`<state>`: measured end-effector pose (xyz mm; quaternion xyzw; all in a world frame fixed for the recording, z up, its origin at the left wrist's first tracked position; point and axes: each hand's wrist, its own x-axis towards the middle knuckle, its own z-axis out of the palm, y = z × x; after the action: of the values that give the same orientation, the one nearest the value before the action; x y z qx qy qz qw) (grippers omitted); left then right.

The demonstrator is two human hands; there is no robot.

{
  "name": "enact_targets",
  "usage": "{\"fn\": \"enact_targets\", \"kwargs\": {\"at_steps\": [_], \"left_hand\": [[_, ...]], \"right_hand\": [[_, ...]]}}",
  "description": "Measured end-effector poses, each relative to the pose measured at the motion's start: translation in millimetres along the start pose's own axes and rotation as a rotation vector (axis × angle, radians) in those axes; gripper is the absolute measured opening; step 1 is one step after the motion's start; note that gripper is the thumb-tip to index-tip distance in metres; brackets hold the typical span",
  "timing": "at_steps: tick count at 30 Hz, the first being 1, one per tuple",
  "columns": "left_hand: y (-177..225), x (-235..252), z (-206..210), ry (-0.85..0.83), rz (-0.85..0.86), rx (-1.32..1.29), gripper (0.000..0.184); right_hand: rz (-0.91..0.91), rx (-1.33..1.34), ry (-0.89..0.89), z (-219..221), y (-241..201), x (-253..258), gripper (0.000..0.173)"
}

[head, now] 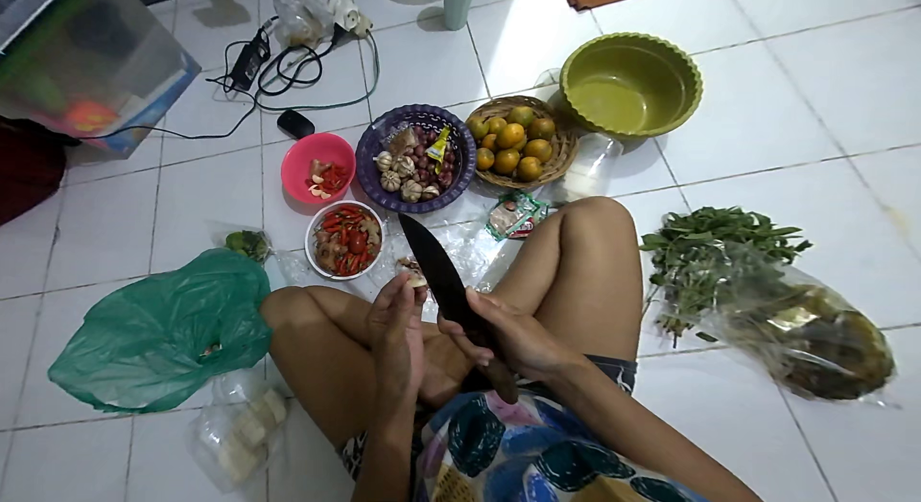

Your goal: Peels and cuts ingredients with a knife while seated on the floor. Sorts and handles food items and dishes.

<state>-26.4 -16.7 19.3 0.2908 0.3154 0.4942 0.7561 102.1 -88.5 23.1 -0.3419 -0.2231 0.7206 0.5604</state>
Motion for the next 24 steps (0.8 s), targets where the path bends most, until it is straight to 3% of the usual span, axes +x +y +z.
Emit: {"fn": "enact_targets", "kwargs": {"at_steps": [10,14,17,24], "left_hand": [[4.7,4.7,-6.4,-0.055,-0.129,-0.029,0.032],[6.6,4.5,-2.6,-0.008,-0.158,-0.009,0.032],[7.1,4.5,1.0,0.037,-0.167,0.016,0.031],[5.6,3.6,0.5,0.008,-0.059,0.075,0.028]], "right_hand": [[0.096,0.119,-0.045,-5.7,0.4,-0.4,0.042],[-0.089,-0.226,0.043,4.6,1.2,-2.3,0.035],[-0.236,-0.507,0.036,9.3,0.6,-2.6,0.052],[-0.323,-0.682,0.122,7.3,8.5,-0.1,0.055]]}}
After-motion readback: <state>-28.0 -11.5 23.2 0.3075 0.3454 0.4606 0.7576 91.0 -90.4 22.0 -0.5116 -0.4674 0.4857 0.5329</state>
